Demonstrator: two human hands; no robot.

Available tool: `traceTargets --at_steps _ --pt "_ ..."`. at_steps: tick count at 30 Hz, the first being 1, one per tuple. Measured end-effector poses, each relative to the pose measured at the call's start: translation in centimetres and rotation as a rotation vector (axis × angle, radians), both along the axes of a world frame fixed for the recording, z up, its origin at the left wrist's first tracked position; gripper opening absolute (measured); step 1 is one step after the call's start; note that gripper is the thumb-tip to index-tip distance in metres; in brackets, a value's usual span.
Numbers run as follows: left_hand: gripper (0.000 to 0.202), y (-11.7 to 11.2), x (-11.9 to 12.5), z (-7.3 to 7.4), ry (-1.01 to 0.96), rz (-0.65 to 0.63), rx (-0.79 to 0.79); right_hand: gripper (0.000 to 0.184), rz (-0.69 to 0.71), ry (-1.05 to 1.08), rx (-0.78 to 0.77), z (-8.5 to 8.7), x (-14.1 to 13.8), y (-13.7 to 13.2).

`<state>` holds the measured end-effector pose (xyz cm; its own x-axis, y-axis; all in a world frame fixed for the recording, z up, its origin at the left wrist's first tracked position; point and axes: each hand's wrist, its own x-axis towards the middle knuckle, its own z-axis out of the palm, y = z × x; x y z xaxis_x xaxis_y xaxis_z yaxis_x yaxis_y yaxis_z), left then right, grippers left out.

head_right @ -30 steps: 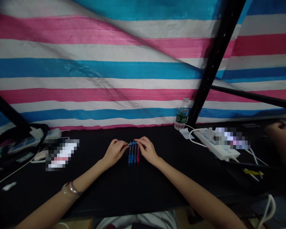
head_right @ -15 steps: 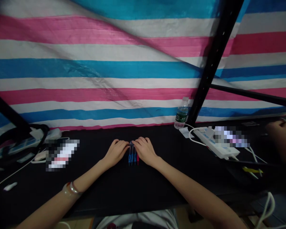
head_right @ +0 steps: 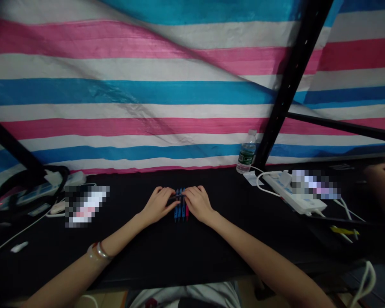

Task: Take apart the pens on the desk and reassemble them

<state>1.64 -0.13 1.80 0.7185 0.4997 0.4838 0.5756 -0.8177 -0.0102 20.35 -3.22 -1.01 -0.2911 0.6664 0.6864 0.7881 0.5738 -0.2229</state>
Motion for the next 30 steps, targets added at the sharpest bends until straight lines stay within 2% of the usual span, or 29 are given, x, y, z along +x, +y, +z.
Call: traceTargets --at_steps 4,13,23,27,30 --pt "0.017 0.3 -0.2 -0.3 -0.028 -0.016 -0.005 0.021 -0.002 0.03 -0.013 -0.2 0.1 0.2" --pt "0.027 0.4 -0.5 -0.2 -0.087 0.001 -0.014 0.018 -0.02 0.109 0.001 -0.4 0.1 0.4" --pt "0.024 0.6 -0.5 -0.3 -0.146 0.034 -0.081 0.024 -0.136 0.186 -0.02 -0.6 0.4 0.6" --pt "0.022 0.9 -0.5 -0.6 -0.278 0.06 -0.191 0.025 -0.174 0.306 -0.066 -0.9 0.8 1.0" --pt "0.022 1.4 -0.4 -1.1 -0.461 0.042 -0.402 0.021 -0.133 0.471 -0.131 -1.3 1.1 1.5"
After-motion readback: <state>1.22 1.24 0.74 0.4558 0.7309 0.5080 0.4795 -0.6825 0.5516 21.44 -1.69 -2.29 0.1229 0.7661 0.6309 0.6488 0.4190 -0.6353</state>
